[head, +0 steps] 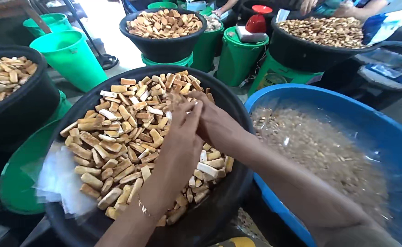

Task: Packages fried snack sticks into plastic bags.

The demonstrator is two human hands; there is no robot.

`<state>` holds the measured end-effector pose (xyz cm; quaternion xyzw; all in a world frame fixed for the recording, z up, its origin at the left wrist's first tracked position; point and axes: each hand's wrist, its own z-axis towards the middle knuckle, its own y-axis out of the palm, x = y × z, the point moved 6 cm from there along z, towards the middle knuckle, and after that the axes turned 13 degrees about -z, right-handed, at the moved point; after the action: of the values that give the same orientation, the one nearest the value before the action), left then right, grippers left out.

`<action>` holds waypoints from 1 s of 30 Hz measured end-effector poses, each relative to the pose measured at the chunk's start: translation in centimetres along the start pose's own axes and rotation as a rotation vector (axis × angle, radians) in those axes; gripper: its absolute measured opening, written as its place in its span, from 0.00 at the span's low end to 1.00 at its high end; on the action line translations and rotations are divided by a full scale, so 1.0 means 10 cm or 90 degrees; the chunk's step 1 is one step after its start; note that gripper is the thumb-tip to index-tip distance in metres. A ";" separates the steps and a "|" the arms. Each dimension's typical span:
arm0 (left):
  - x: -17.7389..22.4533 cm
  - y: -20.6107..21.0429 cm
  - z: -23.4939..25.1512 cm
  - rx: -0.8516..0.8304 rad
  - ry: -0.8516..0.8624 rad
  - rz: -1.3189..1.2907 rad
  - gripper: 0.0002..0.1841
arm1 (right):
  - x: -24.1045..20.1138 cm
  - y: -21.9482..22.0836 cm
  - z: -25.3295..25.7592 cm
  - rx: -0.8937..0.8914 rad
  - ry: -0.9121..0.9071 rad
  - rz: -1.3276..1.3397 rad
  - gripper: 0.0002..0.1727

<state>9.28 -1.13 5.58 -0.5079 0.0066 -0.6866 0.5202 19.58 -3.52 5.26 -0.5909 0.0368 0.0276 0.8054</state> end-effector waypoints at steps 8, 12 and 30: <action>-0.93 -0.47 -0.03 0.161 -0.191 -0.610 0.23 | -0.15 -0.21 0.02 0.149 -0.114 0.208 0.18; -1.34 -0.29 -0.11 0.290 -0.381 -0.719 0.14 | -0.20 0.10 0.03 0.057 -0.145 0.261 0.17; -1.64 -0.38 -0.27 0.463 -0.508 -0.728 0.20 | 0.26 0.11 -0.24 0.380 -0.014 0.220 0.11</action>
<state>3.76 11.04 -5.04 -0.4383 -0.6682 -0.5728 0.1827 22.04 -5.47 3.28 -0.3140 0.1336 0.1579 0.9266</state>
